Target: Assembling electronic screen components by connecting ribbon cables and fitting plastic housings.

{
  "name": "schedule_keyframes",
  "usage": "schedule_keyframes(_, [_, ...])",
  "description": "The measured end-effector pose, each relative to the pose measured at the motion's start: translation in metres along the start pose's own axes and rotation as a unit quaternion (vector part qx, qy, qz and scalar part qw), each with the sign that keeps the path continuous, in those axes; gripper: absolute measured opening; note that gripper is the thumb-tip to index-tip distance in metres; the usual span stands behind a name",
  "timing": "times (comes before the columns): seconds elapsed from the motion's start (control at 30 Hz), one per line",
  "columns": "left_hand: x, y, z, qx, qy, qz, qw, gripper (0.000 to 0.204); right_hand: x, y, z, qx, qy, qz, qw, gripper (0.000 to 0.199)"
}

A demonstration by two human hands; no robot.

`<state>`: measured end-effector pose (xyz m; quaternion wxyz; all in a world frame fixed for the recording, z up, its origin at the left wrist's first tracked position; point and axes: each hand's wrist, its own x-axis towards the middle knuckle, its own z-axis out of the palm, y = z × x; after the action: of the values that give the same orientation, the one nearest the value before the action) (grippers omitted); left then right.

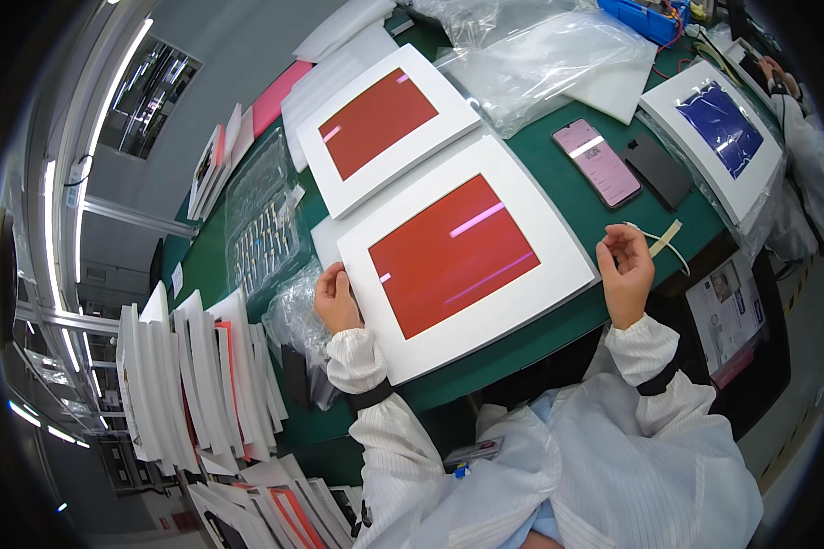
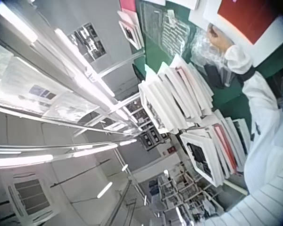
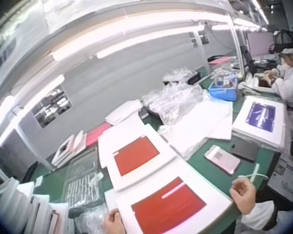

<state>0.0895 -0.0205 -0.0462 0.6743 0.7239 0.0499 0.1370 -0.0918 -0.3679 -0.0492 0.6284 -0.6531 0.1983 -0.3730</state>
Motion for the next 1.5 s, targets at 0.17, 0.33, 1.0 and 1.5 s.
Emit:
schedule_keyframes(0.17, [-0.001, 0.001, -0.003, 0.003, -0.002, 0.004, 1.000, 0.017, -0.002, 0.001, 0.000, -0.031, -0.036, 0.000, 0.999, 0.024])
schedule_keyframes(0.33, [-0.003, 0.003, -0.004, 0.002, 0.003, -0.001, 1.000, 0.016, -0.002, -0.005, 0.003, -0.028, -0.036, -0.001, 0.999, 0.024])
schedule_keyframes(1.0, [-0.003, 0.004, -0.003, 0.004, -0.007, 0.000, 1.000, 0.016, 0.000, -0.001, 0.002, -0.004, -0.009, -0.032, 0.999, 0.032])
schedule_keyframes(1.5, [-0.002, 0.006, 0.000, 0.001, -0.007, 0.008, 1.000, 0.015, -0.001, -0.005, 0.004, 0.018, -0.002, -0.008, 1.000, 0.024])
